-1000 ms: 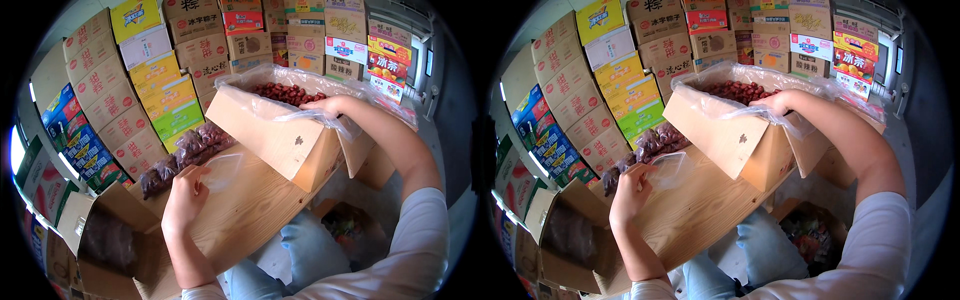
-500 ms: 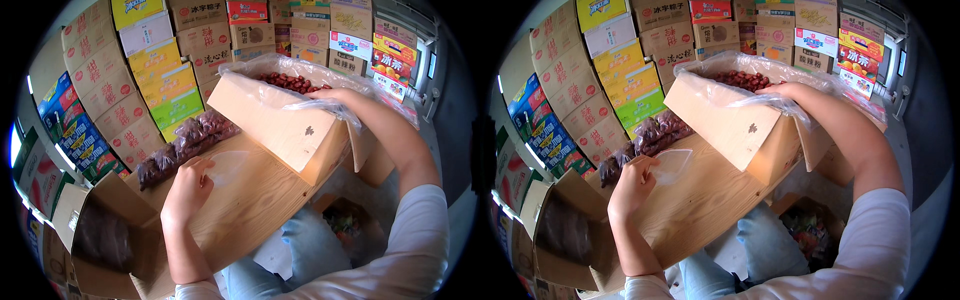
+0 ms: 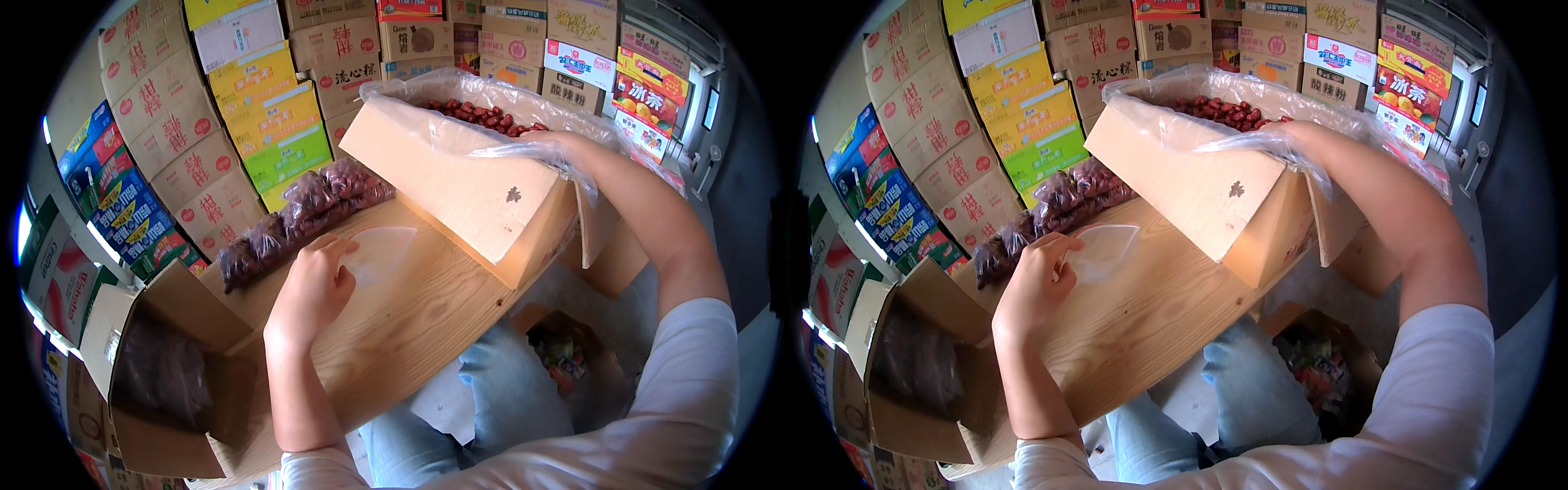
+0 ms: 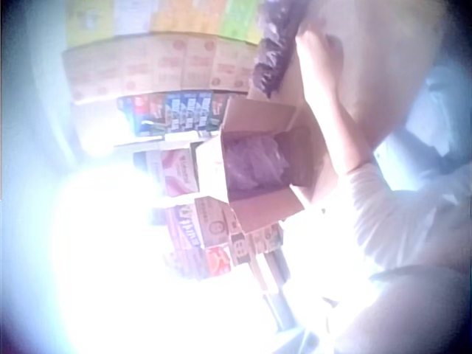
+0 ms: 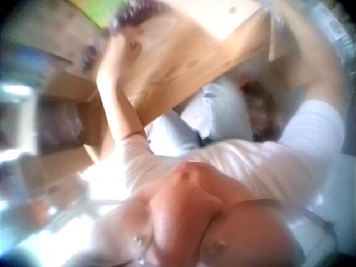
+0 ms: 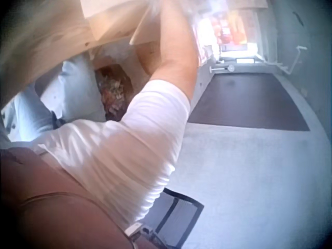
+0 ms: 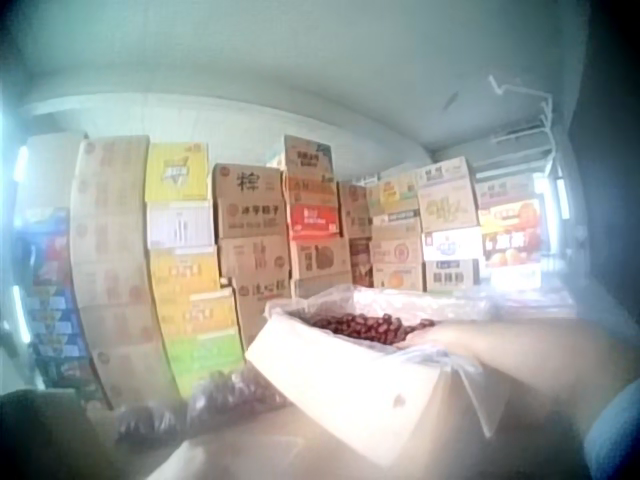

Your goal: The person repeatedly scoops dried red dates from a large cardboard box into small clear plastic bags, seals each bag, and places it on a wooden table. The person continues this process throughout the clip, accumulating a row of sealed bags.

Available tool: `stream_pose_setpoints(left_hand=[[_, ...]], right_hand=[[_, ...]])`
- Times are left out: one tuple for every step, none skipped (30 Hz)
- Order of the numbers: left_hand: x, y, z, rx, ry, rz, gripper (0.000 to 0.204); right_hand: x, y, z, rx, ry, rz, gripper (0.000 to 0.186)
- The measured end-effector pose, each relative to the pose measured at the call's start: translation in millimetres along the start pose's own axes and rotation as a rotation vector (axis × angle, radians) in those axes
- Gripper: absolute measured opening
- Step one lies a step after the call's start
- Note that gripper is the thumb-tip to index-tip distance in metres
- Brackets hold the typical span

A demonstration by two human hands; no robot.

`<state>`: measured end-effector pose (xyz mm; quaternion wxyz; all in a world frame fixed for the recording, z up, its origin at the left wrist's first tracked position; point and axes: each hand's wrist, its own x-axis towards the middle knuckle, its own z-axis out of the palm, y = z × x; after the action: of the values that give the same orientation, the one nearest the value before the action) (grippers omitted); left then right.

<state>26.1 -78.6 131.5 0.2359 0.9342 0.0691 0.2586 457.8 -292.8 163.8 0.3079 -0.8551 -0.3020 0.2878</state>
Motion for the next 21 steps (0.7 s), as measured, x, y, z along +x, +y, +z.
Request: stream_pose_setpoints(left_hand=[[0.5,1.1,0.9,-0.003,-0.005,0.001,0.034],[0.9,1.7,1.7,-0.007,-0.01,0.001,0.034],[1.4,1.0,2.7,-0.014,-0.009,0.009,0.034],[1.7,-0.9,4.0,-0.019,-0.009,0.015,0.033],[1.9,-2.0,5.0,-0.024,-0.01,0.021,0.033],[1.9,-2.0,5.8,-0.023,-0.017,0.017,0.033],[2.3,-2.0,7.0,-0.023,-0.026,0.015,0.033],[2.8,-2.1,8.3,-0.023,-0.035,0.013,0.034],[3.4,-2.6,9.6,-0.025,-0.041,0.017,0.034],[3.5,-2.7,9.9,-0.025,-0.046,0.018,0.034],[3.6,-2.8,10.3,-0.025,-0.052,0.02,0.034],[3.8,-2.8,10.7,-0.022,-0.056,0.018,0.034],[4.2,-1.9,10.0,-0.019,-0.059,0.018,0.034],[4.3,-1.1,9.4,-0.015,-0.062,0.019,0.034],[3.9,0.1,9.0,-0.018,-0.067,0.013,0.034],[4.5,1.5,9.1,-0.022,-0.072,0.009,0.034],[5.0,2.3,9.3,-0.025,-0.077,0.005,0.033],[5.2,1.1,10.2,-0.024,-0.072,0.01,0.034],[5.2,-1.5,12.0,-0.024,-0.067,0.015,0.034],[5.2,-3.1,13.3,-0.023,-0.062,0.019,0.034],[5.3,-2.7,13.2,-0.031,-0.073,-0.001,0.034]], right_hand=[[-3.1,-1.3,-0.1,-0.01,0.011,0.002,0.036],[-5.9,-2.6,0.2,-0.018,0.021,0.001,0.036],[-8.5,-4.7,-0.5,-0.025,0.029,0.002,0.036],[-9.2,-6.5,-0.4,-0.028,0.034,0.002,0.036],[-9.7,-8.2,0.1,-0.035,0.037,0.002,0.036],[-11.3,-8.9,0.7,-0.041,0.042,0.002,0.036],[-11.8,-9.5,0.9,-0.046,0.043,0.002,0.036],[-13.1,-9.7,0.5,-0.054,0.05,0.004,0.035],[-14.8,-9.6,0.1,-0.065,0.056,0.005,0.035],[-15.4,-11.1,0.6,-0.069,0.061,0.003,0.035],[-16.5,-12.1,1.2,-0.077,0.067,0.0,0.035],[-17.3,-13.2,1.7,-0.086,0.073,0.0,0.035],[-18.6,-15.2,0.6,-0.094,0.083,-0.003,0.035],[-20.0,-16.5,0.1,-0.1,0.089,-0.006,0.035],[-20.8,-18.1,-0.9,-0.11,0.089,-0.013,0.035],[-23.0,-18.5,0.4,-0.113,0.098,-0.02,0.035],[-20.4,-17.7,-1.5,-0.124,0.09,-0.043,0.032],[-17.9,-17.6,-2.9,-0.136,0.082,-0.066,0.03],[-17.9,-18.9,-2.0,-0.147,0.073,-0.088,0.027],[-19.0,-18.8,-0.7,-0.256,0.116,-0.149,0.023],[-20.3,-18.4,0.5,-0.365,0.159,-0.21,0.018]])
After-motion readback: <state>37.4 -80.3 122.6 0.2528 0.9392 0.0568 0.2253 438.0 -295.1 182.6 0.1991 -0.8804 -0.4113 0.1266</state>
